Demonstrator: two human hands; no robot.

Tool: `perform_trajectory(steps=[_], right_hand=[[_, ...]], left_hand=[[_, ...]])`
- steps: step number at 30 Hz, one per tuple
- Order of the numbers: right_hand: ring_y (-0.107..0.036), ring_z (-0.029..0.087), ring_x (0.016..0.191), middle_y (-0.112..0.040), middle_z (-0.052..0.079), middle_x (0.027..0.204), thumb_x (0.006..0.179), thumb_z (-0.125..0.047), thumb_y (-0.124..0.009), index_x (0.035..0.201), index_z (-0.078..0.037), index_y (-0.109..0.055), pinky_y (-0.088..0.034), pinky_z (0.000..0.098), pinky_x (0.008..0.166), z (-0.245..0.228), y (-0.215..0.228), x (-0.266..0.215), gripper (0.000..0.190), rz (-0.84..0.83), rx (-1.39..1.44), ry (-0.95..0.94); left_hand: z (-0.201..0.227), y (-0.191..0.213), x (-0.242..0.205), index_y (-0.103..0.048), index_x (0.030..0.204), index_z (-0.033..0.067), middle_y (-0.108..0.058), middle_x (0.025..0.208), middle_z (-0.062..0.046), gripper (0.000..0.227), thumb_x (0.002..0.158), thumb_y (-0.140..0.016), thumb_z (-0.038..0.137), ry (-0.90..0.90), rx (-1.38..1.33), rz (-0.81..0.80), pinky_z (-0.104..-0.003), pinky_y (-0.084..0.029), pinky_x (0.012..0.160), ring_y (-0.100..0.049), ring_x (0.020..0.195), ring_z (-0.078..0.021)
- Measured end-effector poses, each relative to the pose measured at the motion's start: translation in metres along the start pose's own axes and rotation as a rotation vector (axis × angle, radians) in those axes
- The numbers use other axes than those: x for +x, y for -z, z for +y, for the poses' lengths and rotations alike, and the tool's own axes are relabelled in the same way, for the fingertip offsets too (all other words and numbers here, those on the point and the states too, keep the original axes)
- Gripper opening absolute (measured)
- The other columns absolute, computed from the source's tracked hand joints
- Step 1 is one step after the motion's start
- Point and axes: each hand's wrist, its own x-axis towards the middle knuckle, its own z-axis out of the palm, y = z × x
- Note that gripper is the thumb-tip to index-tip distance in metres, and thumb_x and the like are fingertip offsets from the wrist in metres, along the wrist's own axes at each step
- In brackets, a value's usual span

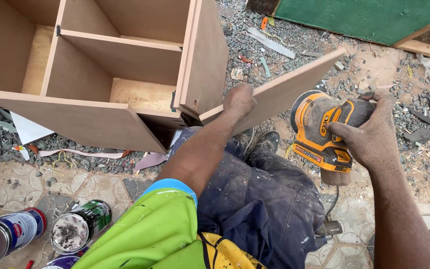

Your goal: Using an electric orbital sander to smooth the edges of wooden cabinet components.

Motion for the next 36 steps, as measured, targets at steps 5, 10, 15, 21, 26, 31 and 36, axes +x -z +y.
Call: perform_trajectory(steps=[5, 10, 15, 21, 26, 31, 36], right_hand=[[-0.067, 0.032, 0.082, -0.052, 0.024, 0.111, 0.072, -0.005, -0.084, 0.139, -0.002, -0.035, -0.06, 0.0417, 0.059, 0.018, -0.026, 0.016, 0.083, -0.031, -0.004, -0.024], [-0.065, 0.033, 0.09, -0.05, 0.022, 0.115, 0.068, -0.009, -0.084, 0.139, -0.001, -0.037, -0.06, 0.043, 0.07, 0.031, -0.039, 0.018, 0.085, -0.055, 0.008, -0.039], [-0.05, 0.055, 0.127, -0.049, 0.033, 0.129, 0.071, -0.016, -0.086, 0.139, -0.005, -0.038, -0.044, 0.0715, 0.1, 0.017, -0.038, 0.011, 0.084, -0.129, 0.117, -0.163], [-0.049, 0.057, 0.128, -0.048, 0.035, 0.13, 0.075, -0.016, -0.085, 0.141, -0.002, -0.035, -0.044, 0.0716, 0.1, -0.002, -0.033, 0.0, 0.084, -0.1, 0.122, -0.102], [-0.049, 0.056, 0.128, -0.047, 0.034, 0.132, 0.076, -0.023, -0.087, 0.141, -0.006, -0.034, -0.043, 0.0721, 0.099, -0.033, -0.034, -0.035, 0.085, -0.068, 0.118, -0.049], [-0.048, 0.054, 0.131, -0.045, 0.03, 0.136, 0.072, -0.027, -0.091, 0.141, -0.01, -0.037, -0.043, 0.07, 0.102, -0.062, -0.05, -0.087, 0.089, -0.064, 0.109, 0.011], [-0.037, 0.062, 0.138, -0.028, 0.038, 0.148, 0.078, -0.021, -0.086, 0.16, -0.015, -0.019, -0.036, 0.0756, 0.11, -0.129, -0.069, -0.167, 0.107, -0.1, 0.099, 0.047]], left_hand=[[-0.025, 0.028, 0.047, -0.072, 0.101, 0.0063, -0.074, 0.099, -0.016, 0.021, 0.084, -0.06, 0.009, 0.166, -0.185, 0.204, -0.047, -0.057, 0.087, -0.071, 0.093, -0.0338], [-0.058, 0.054, 0.088, -0.072, 0.107, 0.0014, -0.075, 0.105, -0.016, 0.02, 0.09, -0.066, 0.009, 0.329, -0.238, 0.23, -0.042, -0.059, 0.092, -0.074, 0.1, -0.0291], [-0.125, 0.01, 0.118, -0.071, 0.11, -0.0003, -0.074, 0.103, -0.021, 0.03, 0.083, -0.076, 0.014, 0.342, -0.241, 0.346, -0.056, -0.061, 0.088, -0.072, 0.107, -0.0402], [-0.039, 0.076, -0.049, -0.061, 0.133, -0.0118, -0.051, 0.148, -0.031, 0.044, 0.089, -0.06, -0.014, 0.063, -0.099, 0.389, -0.052, -0.041, 0.119, -0.043, 0.143, -0.0461], [0.005, 0.033, -0.108, -0.066, 0.132, 0.0047, -0.062, 0.135, -0.02, 0.054, 0.097, -0.056, 0.044, 0.008, -0.78, 0.092, -0.052, -0.043, 0.116, -0.052, 0.137, -0.0397], [0.012, -0.019, -0.155, -0.058, 0.135, -0.0006, -0.067, 0.118, -0.018, 0.074, 0.096, -0.074, 0.06, 0.047, -1.874, -0.253, -0.047, -0.055, 0.098, -0.067, 0.111, -0.0316], [-0.019, -0.003, -0.206, -0.06, 0.125, -0.0062, -0.07, 0.117, -0.025, 0.058, 0.098, -0.077, 0.043, 0.102, -2.078, -0.028, -0.048, -0.058, 0.091, -0.07, 0.107, -0.0355]])
